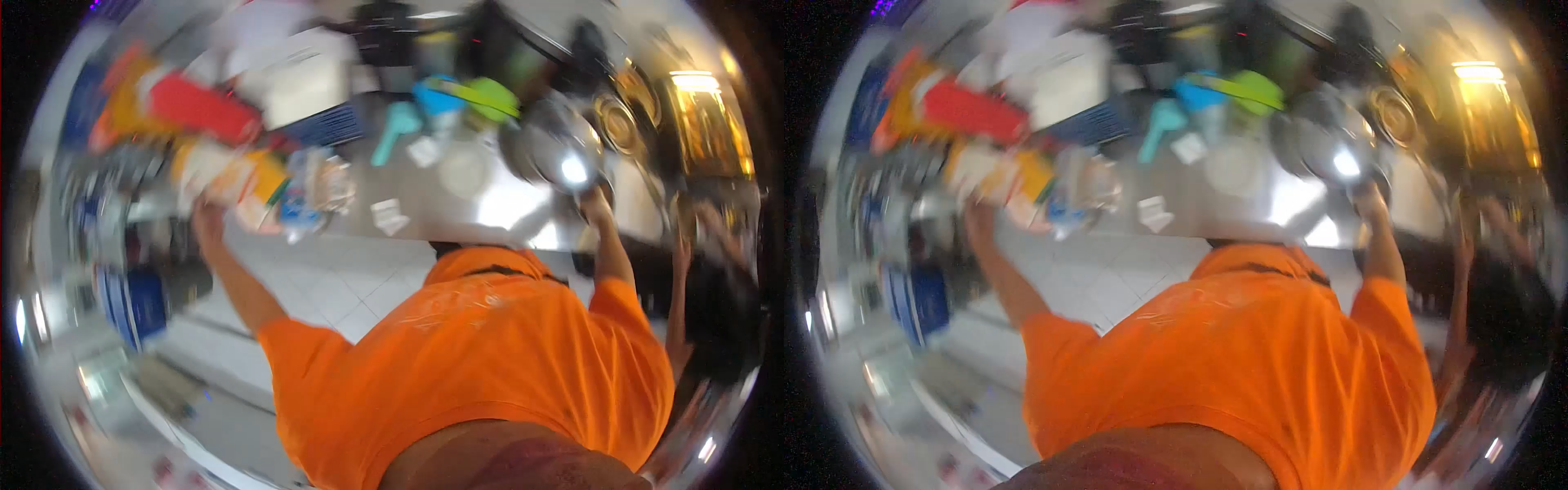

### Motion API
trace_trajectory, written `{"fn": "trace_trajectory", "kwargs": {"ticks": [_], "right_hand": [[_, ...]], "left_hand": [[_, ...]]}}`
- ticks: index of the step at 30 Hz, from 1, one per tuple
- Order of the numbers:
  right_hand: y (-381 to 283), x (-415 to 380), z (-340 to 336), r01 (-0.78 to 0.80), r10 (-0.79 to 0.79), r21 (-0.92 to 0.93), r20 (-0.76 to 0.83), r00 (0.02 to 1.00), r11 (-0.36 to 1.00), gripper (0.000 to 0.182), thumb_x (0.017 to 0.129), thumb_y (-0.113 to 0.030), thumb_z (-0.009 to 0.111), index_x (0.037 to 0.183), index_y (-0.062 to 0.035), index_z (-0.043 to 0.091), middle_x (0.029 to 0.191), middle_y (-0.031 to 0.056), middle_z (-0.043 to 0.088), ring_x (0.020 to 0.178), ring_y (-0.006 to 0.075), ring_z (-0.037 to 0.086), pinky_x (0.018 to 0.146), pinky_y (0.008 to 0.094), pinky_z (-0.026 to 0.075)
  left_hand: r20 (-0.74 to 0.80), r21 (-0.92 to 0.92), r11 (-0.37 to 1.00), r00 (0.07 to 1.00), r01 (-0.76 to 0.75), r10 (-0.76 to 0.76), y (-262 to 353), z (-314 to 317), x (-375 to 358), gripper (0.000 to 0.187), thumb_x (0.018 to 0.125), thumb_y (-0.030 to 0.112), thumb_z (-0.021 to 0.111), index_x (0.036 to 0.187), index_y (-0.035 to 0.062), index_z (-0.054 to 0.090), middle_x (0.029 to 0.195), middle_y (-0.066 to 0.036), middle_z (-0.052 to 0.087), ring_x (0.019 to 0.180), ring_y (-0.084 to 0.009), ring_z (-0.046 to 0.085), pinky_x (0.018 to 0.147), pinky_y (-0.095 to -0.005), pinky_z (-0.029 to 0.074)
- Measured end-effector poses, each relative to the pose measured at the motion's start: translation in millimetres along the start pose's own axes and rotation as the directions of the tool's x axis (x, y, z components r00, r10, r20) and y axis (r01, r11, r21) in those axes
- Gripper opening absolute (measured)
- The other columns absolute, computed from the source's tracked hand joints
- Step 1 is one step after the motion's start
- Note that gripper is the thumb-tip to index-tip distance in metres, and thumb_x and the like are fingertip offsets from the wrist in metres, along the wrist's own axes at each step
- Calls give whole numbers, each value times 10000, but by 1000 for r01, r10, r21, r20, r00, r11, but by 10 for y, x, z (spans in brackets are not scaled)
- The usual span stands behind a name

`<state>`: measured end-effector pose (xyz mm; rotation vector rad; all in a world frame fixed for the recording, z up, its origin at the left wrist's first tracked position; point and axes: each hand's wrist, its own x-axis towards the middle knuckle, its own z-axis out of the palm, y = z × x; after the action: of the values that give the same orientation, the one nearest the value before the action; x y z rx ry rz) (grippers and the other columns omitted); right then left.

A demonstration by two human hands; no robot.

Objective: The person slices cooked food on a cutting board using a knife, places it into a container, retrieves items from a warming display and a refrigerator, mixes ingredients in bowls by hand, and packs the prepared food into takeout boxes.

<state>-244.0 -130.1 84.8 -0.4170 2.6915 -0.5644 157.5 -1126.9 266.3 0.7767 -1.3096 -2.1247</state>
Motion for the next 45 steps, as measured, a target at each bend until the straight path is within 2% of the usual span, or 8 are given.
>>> {"fn": "trace_trajectory", "kwargs": {"ticks": [4,6,9,20,25,29,40,45], "right_hand": [[428,-67,385,-178,210,171,-198,957,969,347,829,-134,634,1163,-63,574,1101,159,639,1088,331,581,926,407,458],[-310,-322,-88,-199,205,57,-143,968,978,369,841,-217,663,1189,-115,596,1084,182,638,1033,366,578,914,421,455],[-415,-250,-143,-302,285,-71,-186,940,951,341,850,-249,657,1175,-151,620,1082,168,646,1085,338,585,956,406,461],[-436,-511,-976,-223,226,267,19,974,937,525,727,-360,782,1175,-118,656,1157,124,673,1028,296,672,878,421,542],[-195,-323,-510,-242,254,83,-185,949,967,314,825,-229,655,1122,-131,675,1203,210,625,1094,380,635,950,437,517],[186,-333,-860,-19,6,138,92,996,990,495,770,-266,716,1237,-134,622,1158,205,653,1044,365,660,897,419,533],[222,-176,-555,-7,25,-147,119,993,989,335,866,-196,659,1197,-176,710,1305,227,587,1144,377,636,946,447,530],[369,-174,-1095,25,-149,340,344,927,940,697,732,-161,734,1394,-265,538,1359,255,508,1090,375,651,911,436,541]], "left_hand": [[86,215,920,945,-328,316,52,1243,-818,364,965,187,581,1285,17,612,1277,-121,634,1214,-275,578,1055,-415,436],[619,765,224,786,-604,3,-141,1738,-983,420,934,201,626,1306,22,553,1240,-163,649,1157,-304,621,1025,-444,466],[853,-19,371,179,-928,490,-1315,3659,-1631,282,910,256,638,1045,11,677,1057,-171,697,1074,-314,647,957,-459,485],[743,613,31,589,-790,317,-4342,4950,-2811,251,845,68,679,1095,54,655,1264,-209,504,1226,-384,458,1035,-478,416],[94,678,696,967,-236,236,-4761,5092,-3140,480,903,175,701,1262,-69,496,1276,-241,504,1165,-352,529,981,-459,469],[-81,412,839,931,356,-356,-4987,5340,-3482,508,906,175,691,1271,-106,477,1211,-228,591,1076,-306,611,930,-417,508],[-216,713,682,976,164,-9,-5435,4887,-3832,524,966,189,474,1425,-45,380,1444,-232,451,1250,-372,531,1026,-430,459],[-5,63,930,932,363,-364,-4686,5512,-4260,508,1046,369,415,1461,102,291,1471,-150,428,1274,-345,526,1010,-487,490]]}}
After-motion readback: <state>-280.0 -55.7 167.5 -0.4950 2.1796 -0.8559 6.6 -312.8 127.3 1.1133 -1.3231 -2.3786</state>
